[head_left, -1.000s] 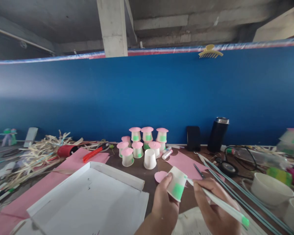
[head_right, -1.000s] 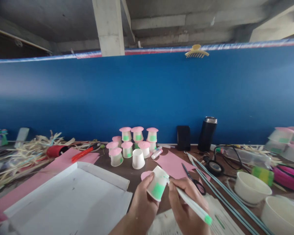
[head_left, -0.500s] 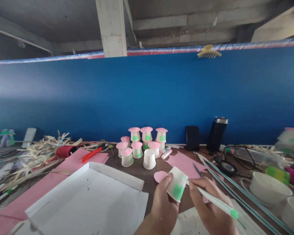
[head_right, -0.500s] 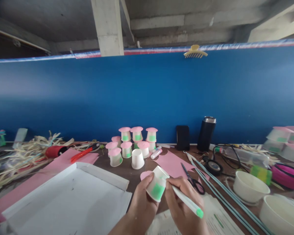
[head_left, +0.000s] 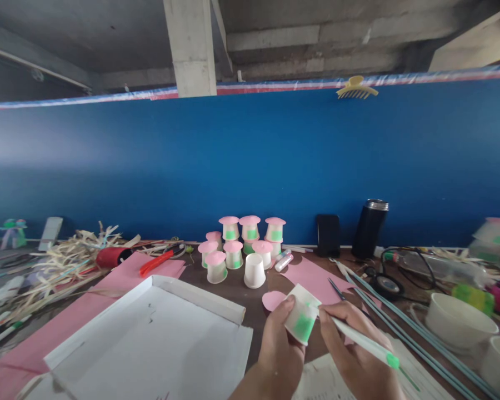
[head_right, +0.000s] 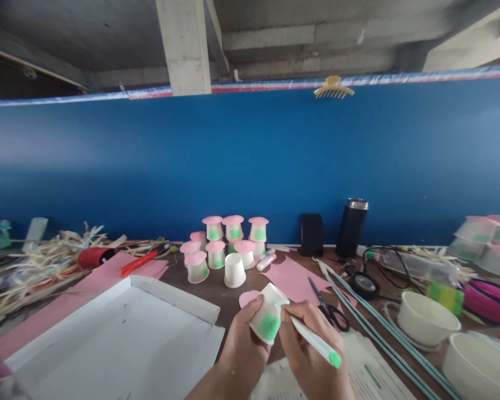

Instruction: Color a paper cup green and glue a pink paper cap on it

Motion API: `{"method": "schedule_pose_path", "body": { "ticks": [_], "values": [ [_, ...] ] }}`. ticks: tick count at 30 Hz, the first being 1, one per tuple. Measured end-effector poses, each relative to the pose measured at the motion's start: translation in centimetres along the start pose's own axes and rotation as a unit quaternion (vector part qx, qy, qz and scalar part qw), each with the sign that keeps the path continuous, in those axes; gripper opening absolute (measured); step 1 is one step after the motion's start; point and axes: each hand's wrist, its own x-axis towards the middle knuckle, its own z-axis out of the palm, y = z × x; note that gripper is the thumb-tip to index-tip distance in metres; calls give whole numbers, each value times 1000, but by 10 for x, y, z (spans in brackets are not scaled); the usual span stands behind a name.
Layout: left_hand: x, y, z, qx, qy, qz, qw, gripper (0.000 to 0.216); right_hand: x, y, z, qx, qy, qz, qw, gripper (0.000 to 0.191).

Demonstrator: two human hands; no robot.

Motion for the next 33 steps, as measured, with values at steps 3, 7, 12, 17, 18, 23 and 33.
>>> {"method": "schedule_pose_path", "body": {
  "ticks": [3, 7, 12, 17, 18, 23, 33],
  "values": [
    [0, 0, 0, 3, -23, 0, 1000, 23, 0, 0, 0, -2, 1, 0, 1000, 5],
    [0, -1, -1, 9, -12, 0, 1000, 26, 1, -2, -3, 4, 8, -6, 1000, 5],
    [0, -2, -2, 56, -22, 39, 997, 29, 4, -3, -4, 17, 25, -9, 1000, 6],
    [0, -2, -1, 76, -56, 43, 995, 35, 4, -2, -3, 14, 23, -10, 1000, 5],
    [0, -2, -1, 82, -59, 42, 994, 35, 4, -1, -3, 14, 24, -9, 1000, 5],
    [-5, -1, 3, 90, -96, 55, 990, 34, 3, -3, -4, 21, 31, -11, 999, 5],
    [-6, -1, 5, 94, -82, 56, 991, 28, 4, -2, -3, 14, 29, -13, 999, 6]
  ]
}}
